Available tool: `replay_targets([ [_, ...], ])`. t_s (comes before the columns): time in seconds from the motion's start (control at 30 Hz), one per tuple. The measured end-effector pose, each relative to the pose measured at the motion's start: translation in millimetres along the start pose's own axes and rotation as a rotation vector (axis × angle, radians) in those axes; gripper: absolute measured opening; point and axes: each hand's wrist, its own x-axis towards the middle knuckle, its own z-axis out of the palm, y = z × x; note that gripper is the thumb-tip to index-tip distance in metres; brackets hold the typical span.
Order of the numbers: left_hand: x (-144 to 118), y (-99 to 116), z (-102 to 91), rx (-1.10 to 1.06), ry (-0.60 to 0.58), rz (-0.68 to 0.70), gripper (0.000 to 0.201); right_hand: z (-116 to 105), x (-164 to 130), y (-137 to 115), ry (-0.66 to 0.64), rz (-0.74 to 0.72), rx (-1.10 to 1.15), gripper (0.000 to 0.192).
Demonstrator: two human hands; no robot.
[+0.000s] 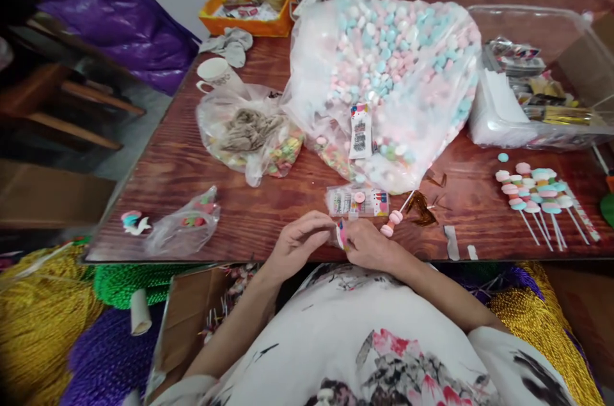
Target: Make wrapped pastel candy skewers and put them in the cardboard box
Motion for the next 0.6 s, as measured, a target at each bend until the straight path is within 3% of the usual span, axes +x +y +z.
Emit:
replay_targets([
  [0.33, 3.5, -5.4, 3.6, -0.007, -0.158, 0.03, 0.023, -22.4, -10.5, 3.5, -0.056, -0.038, -0.097, 0.014],
  [0.5, 4.7, -6.3, 7.3, -0.015, -0.148, 0.058, 0.021, -26.1, -10.8, 4.1, -0.134, -0.048, -0.08, 0.015],
  [0.6, 2.6, -8.0, 9.2, -0.002, -0.119, 0.023, 0.023, -31.2, -14.6, 1.1, -0.055, -0.05, -0.043, 0.014],
])
